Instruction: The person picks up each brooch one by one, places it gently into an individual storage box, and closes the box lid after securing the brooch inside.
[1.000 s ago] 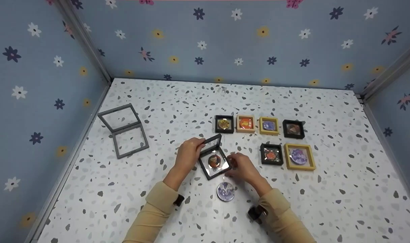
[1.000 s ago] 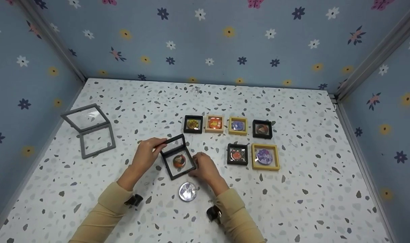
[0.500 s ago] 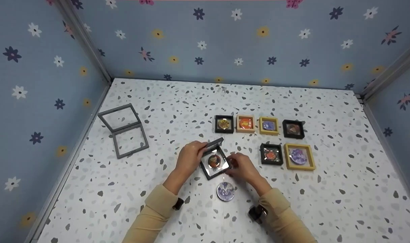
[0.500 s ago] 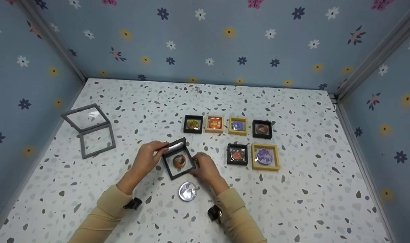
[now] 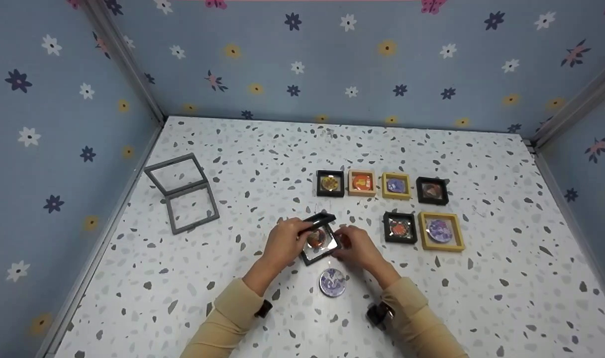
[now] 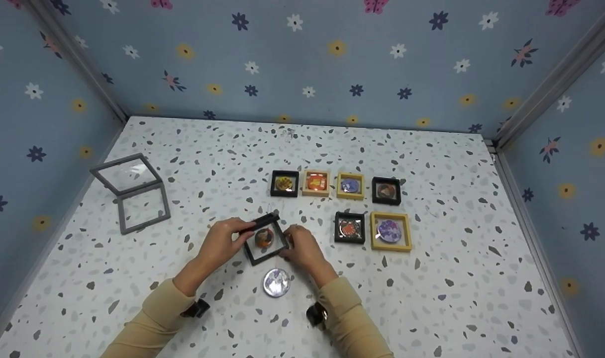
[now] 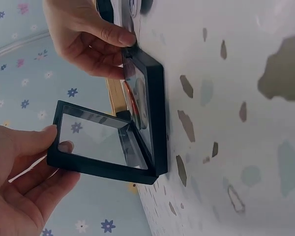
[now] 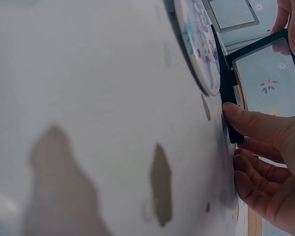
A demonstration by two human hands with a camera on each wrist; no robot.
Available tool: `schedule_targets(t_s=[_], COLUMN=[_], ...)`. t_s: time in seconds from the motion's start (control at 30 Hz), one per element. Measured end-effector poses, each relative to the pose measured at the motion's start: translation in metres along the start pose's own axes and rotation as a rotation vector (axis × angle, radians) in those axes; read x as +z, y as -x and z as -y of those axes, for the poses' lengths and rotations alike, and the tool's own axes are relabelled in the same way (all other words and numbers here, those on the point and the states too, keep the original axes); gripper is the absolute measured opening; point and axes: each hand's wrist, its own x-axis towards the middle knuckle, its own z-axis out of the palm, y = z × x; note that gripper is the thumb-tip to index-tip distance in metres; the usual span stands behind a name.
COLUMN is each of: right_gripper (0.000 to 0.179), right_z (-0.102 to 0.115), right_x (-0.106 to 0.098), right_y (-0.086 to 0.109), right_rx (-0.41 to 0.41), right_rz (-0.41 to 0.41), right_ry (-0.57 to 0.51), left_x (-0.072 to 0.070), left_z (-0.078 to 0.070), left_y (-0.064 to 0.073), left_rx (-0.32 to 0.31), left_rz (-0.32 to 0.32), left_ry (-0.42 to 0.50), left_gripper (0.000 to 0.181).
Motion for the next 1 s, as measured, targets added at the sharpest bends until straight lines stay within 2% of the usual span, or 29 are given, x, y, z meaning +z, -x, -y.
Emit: schedule_targets(t_s=[0.23,0.43,0.67,0.83,1.0], right_gripper=[0.034,0.025,0.026,0.026,0.026], right_z=[-0.001,-0.001,-0.001,0.000,-0.001], right_x=[0.001,0.001,0.001,0.000,0.000], right_y=[0.000,-0.001,-0.001,0.000,0.000], right_rx=[0.000,0.009,0.006,-0.007,-0.021], right_rz=[0.001,0.004,-0.003,-0.010,-0.021], right_ry=[-0.001,0.005,0.018,0.010,0.022], left_x=[0.006,0.011,0.019,0.025,0.029], left_z=[-0.002,-0.003,-0.003,-0.003,-0.005], left_y=[0.006,0.011,0.016,0.020,0.022], left_rx=[0.034,0.056,0.081,0.117,0.159], left_rz=[0.033,0.061,0.092,0.115,0.105], left_ry=[0.006,-0.008,-0.020,-0.091,-0.186], left_gripper=[0.017,0.020,0.012,0.014,0.010])
